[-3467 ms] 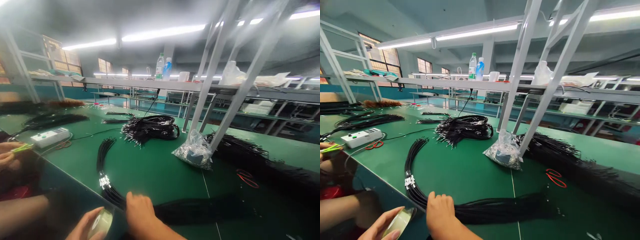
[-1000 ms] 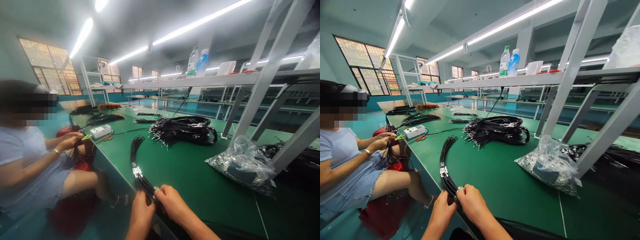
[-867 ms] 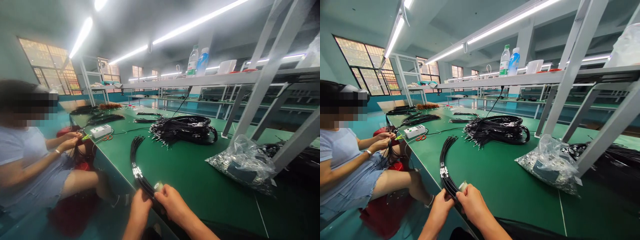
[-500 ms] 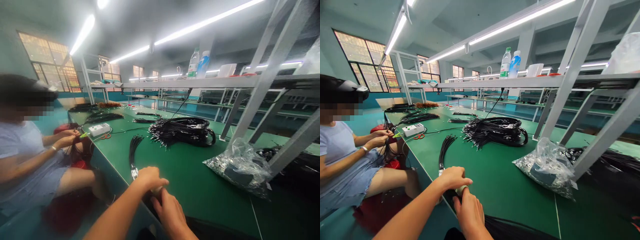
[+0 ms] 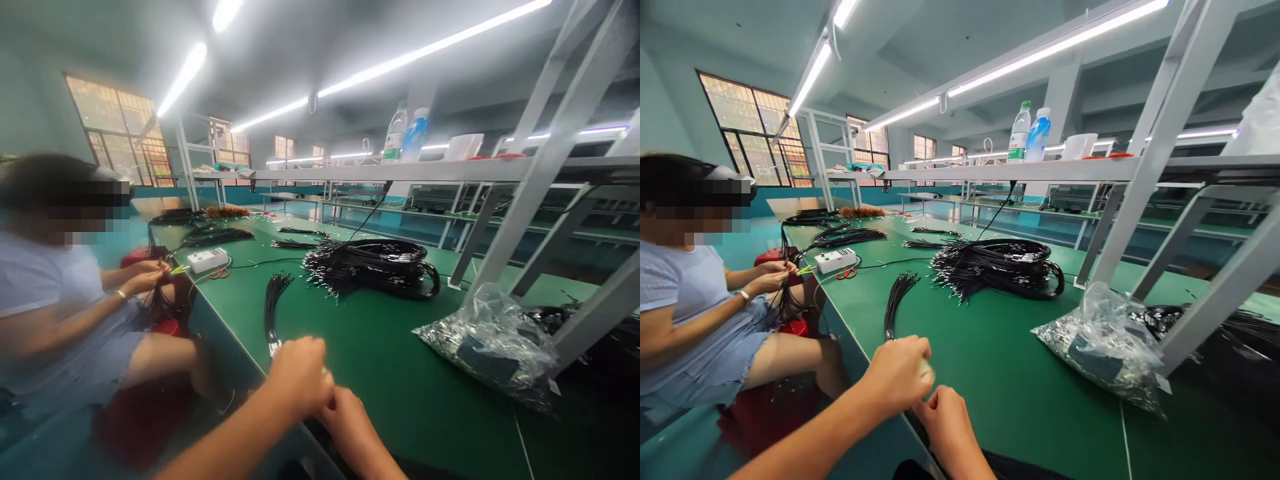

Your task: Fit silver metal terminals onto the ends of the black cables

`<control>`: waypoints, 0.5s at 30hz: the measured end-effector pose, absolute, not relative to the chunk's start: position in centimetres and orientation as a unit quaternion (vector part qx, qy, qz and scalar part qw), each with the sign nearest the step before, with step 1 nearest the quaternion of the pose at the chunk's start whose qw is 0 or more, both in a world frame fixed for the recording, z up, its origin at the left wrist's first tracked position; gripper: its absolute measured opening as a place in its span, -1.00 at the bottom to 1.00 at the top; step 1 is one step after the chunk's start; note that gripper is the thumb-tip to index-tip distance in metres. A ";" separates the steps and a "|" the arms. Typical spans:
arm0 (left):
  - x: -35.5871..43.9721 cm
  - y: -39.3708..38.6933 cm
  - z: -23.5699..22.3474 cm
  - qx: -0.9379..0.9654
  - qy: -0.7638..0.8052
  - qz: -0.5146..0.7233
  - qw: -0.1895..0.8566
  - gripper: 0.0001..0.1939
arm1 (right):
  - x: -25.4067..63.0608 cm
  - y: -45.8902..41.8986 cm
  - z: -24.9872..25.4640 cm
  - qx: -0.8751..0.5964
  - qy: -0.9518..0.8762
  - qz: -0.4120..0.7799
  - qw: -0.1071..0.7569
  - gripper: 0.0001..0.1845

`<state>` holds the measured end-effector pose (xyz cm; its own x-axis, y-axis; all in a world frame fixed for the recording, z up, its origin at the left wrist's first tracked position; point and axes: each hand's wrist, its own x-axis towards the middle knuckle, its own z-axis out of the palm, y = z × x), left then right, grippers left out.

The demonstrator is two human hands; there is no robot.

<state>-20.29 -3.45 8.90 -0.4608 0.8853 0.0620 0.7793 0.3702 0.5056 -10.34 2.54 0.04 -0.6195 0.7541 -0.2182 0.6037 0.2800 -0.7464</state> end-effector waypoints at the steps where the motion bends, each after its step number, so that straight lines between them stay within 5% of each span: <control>1: -20.0 -5.3 8.5 0.503 0.824 0.242 0.097 -0.85 | -10.3 2.9 0.0 -0.420 -0.779 0.457 0.085 -0.83; 10: -17.4 -7.7 -1.2 0.342 0.840 0.412 0.091 -0.68 | -9.1 4.7 3.0 -0.353 -0.662 0.659 0.054 -0.88; 15: -17.4 -6.4 -0.1 0.378 0.849 0.350 0.116 -0.78 | -9.3 4.0 2.8 -0.362 -0.682 0.633 0.059 -0.92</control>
